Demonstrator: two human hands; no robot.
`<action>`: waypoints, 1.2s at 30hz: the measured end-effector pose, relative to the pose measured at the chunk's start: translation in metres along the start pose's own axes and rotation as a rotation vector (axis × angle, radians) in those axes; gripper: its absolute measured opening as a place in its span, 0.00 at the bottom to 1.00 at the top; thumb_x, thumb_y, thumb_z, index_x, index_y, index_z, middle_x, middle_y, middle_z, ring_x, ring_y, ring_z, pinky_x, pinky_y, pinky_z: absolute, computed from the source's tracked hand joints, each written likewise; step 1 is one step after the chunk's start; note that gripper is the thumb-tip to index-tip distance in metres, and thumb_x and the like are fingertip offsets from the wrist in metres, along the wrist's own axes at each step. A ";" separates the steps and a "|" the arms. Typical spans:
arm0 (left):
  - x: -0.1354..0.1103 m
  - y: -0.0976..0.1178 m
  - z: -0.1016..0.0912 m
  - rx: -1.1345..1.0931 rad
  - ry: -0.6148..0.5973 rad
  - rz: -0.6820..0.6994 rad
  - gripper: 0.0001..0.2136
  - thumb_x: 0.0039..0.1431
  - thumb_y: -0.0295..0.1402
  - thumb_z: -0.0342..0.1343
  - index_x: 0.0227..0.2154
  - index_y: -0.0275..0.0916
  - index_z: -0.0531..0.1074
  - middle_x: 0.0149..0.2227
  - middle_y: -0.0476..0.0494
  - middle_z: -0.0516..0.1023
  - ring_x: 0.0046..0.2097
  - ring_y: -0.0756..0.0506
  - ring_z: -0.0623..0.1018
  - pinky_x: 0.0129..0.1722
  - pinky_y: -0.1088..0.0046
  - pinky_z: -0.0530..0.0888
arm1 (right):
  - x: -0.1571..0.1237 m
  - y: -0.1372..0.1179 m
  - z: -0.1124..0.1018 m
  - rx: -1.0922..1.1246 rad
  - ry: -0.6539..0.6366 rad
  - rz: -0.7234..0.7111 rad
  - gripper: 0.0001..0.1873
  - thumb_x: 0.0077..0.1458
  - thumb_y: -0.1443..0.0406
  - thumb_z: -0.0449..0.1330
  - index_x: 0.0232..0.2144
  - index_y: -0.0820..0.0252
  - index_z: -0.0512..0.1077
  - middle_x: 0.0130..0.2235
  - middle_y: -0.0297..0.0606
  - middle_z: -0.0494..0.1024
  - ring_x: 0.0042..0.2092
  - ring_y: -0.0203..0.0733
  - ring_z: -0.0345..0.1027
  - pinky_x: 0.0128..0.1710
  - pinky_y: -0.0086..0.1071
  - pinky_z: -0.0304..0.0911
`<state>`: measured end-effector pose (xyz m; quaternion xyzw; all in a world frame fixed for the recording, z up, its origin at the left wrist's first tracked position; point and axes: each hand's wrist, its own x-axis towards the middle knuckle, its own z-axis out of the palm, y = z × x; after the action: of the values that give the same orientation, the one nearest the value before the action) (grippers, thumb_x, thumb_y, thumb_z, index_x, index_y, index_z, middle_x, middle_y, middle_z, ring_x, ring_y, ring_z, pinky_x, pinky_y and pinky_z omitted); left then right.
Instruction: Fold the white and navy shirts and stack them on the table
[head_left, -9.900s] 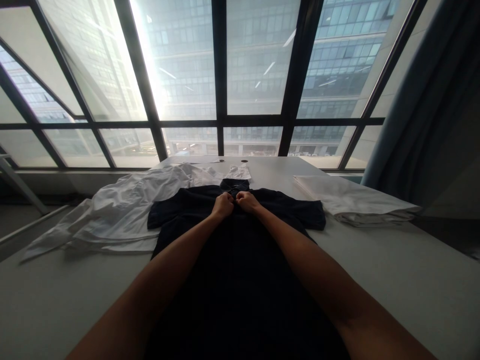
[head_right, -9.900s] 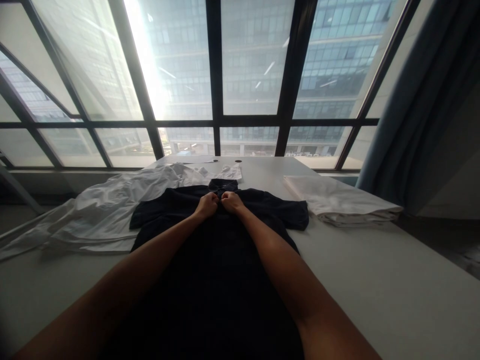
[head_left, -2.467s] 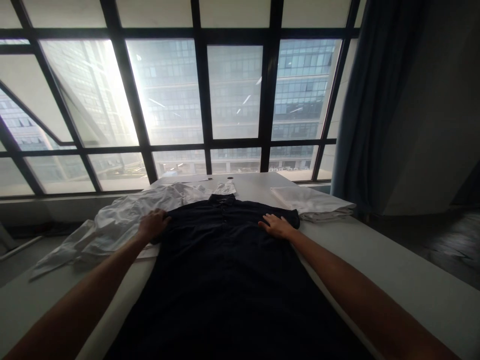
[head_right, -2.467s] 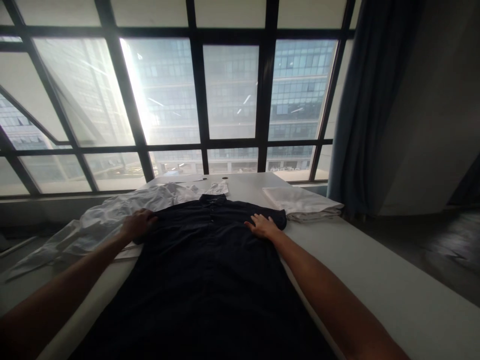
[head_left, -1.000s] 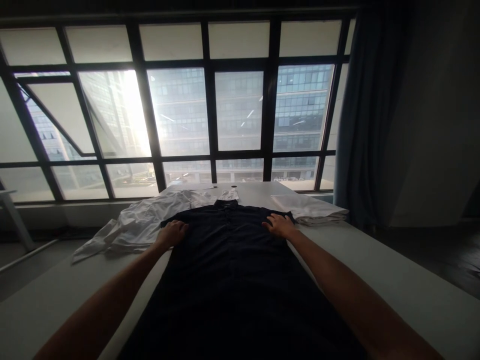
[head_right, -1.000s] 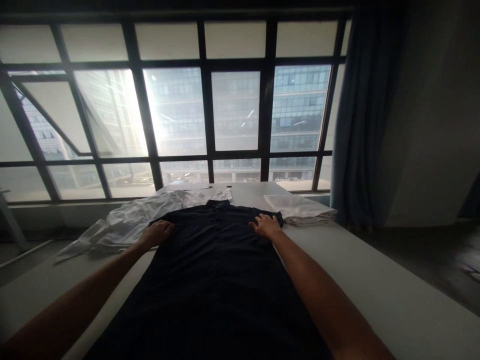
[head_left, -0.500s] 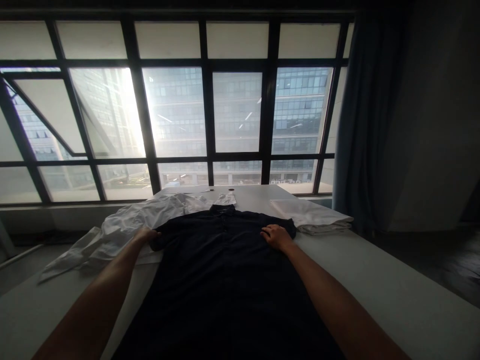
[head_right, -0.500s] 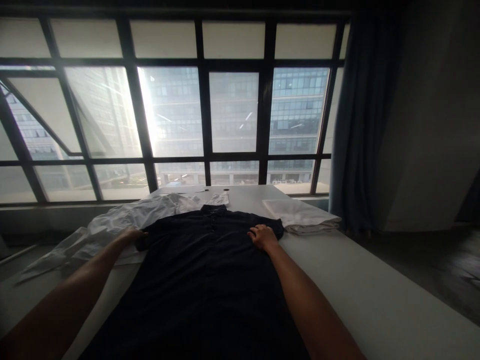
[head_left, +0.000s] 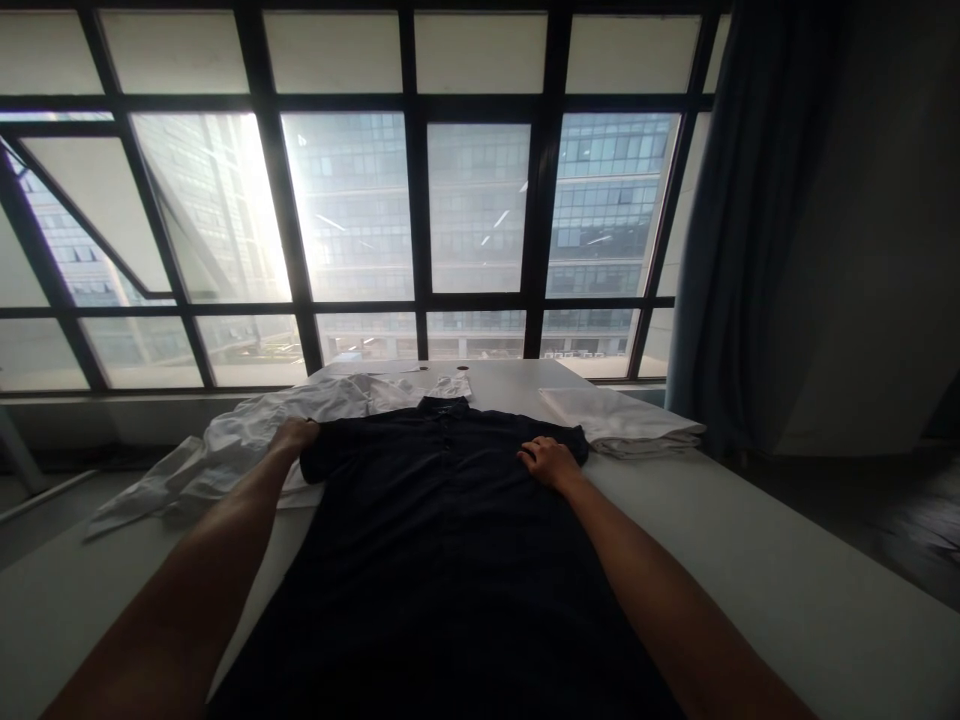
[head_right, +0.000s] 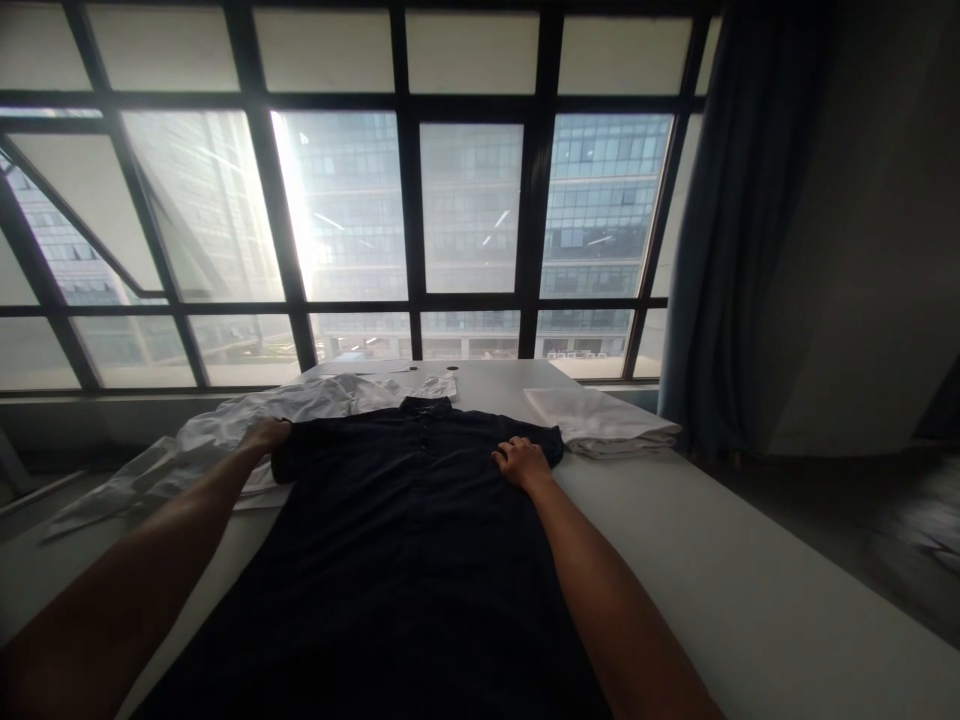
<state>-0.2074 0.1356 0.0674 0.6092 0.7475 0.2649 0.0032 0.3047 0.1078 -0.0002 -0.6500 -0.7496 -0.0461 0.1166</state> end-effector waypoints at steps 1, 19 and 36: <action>-0.002 0.014 -0.004 0.016 0.023 -0.051 0.17 0.59 0.41 0.53 0.38 0.29 0.76 0.38 0.24 0.80 0.44 0.28 0.79 0.43 0.56 0.72 | 0.000 0.000 0.001 0.001 -0.002 -0.002 0.25 0.66 0.54 0.47 0.57 0.57 0.71 0.57 0.46 0.71 0.58 0.50 0.62 0.56 0.41 0.56; -0.099 0.196 0.077 0.143 -0.115 0.418 0.14 0.63 0.36 0.53 0.46 0.34 0.75 0.42 0.32 0.80 0.46 0.36 0.80 0.44 0.64 0.73 | 0.003 0.004 0.006 0.017 -0.019 0.001 0.26 0.66 0.53 0.47 0.58 0.57 0.70 0.59 0.46 0.69 0.59 0.52 0.61 0.56 0.42 0.57; -0.041 0.116 0.105 0.161 -0.348 0.424 0.35 0.62 0.52 0.49 0.65 0.34 0.59 0.69 0.34 0.53 0.70 0.35 0.53 0.66 0.59 0.54 | -0.003 -0.001 -0.001 -0.026 0.022 -0.024 0.24 0.66 0.55 0.48 0.56 0.57 0.71 0.57 0.47 0.71 0.58 0.52 0.62 0.57 0.43 0.54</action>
<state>-0.0569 0.1535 0.0102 0.7864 0.6103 0.0908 0.0275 0.3044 0.1049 0.0001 -0.6420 -0.7552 -0.0641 0.1159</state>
